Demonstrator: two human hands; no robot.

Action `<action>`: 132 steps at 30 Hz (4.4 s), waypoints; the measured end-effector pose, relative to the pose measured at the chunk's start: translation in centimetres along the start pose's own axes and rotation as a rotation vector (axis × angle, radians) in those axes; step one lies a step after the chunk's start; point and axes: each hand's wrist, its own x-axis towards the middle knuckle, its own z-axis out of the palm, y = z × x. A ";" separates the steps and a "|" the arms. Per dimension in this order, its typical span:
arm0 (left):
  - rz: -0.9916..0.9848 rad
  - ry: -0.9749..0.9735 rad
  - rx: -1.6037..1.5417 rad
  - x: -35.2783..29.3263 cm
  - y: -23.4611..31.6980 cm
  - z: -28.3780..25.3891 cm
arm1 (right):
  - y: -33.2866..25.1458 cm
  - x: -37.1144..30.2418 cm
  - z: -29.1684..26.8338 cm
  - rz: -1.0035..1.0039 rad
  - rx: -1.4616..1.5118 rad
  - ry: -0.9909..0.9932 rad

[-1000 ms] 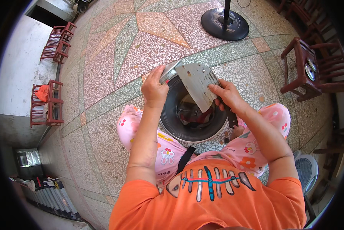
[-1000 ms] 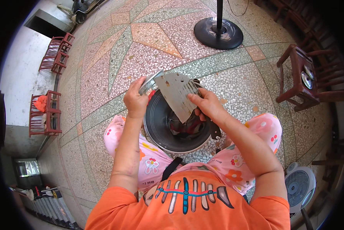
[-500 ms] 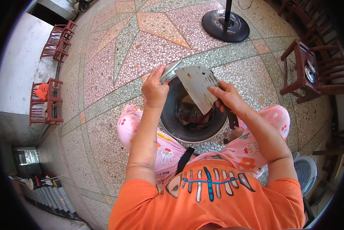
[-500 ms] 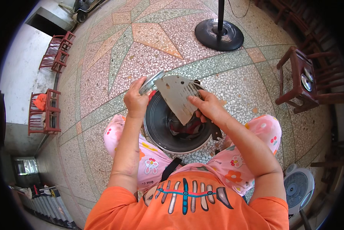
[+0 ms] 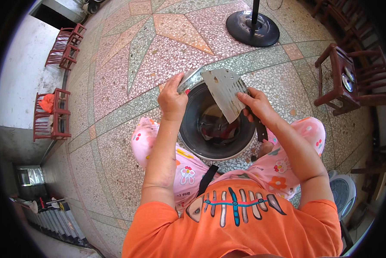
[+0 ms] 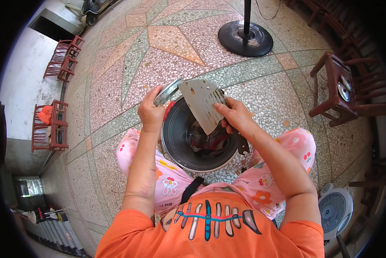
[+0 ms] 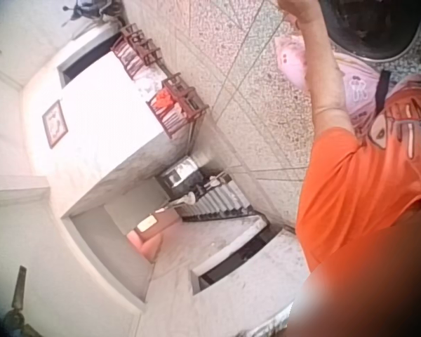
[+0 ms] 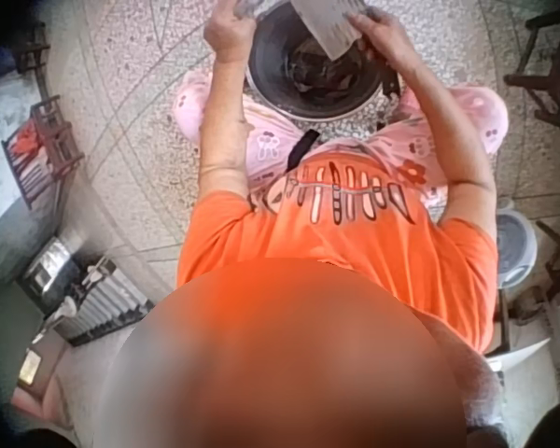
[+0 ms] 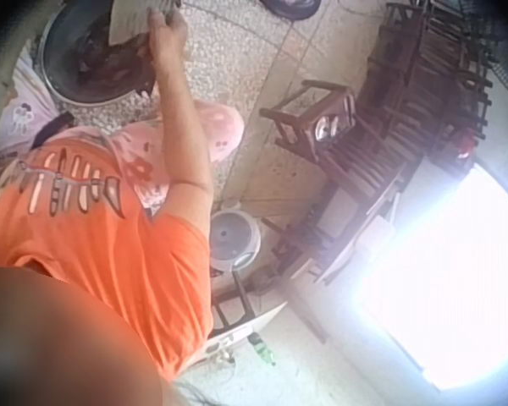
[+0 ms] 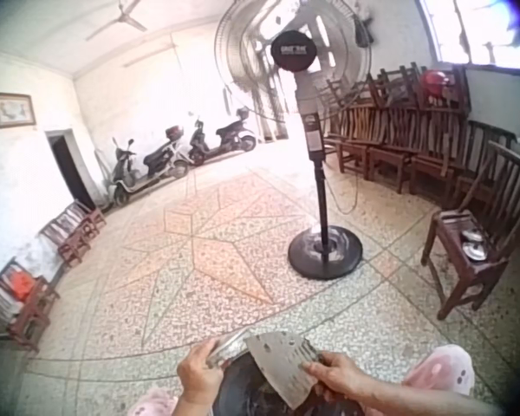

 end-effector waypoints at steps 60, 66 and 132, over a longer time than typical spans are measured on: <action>0.044 -0.015 0.128 -0.4 0.1 0.7 | 0.9 0.3 0.6 -0.030 -0.014 -0.022; 0.009 -0.054 0.139 -0.5 0.2 0.8 | 1.1 -0.2 1.8 -0.001 -0.053 -0.062; -0.172 0.142 -0.118 1.0 -0.9 -4.3 | 16.5 13.5 3.2 0.622 -0.907 -0.494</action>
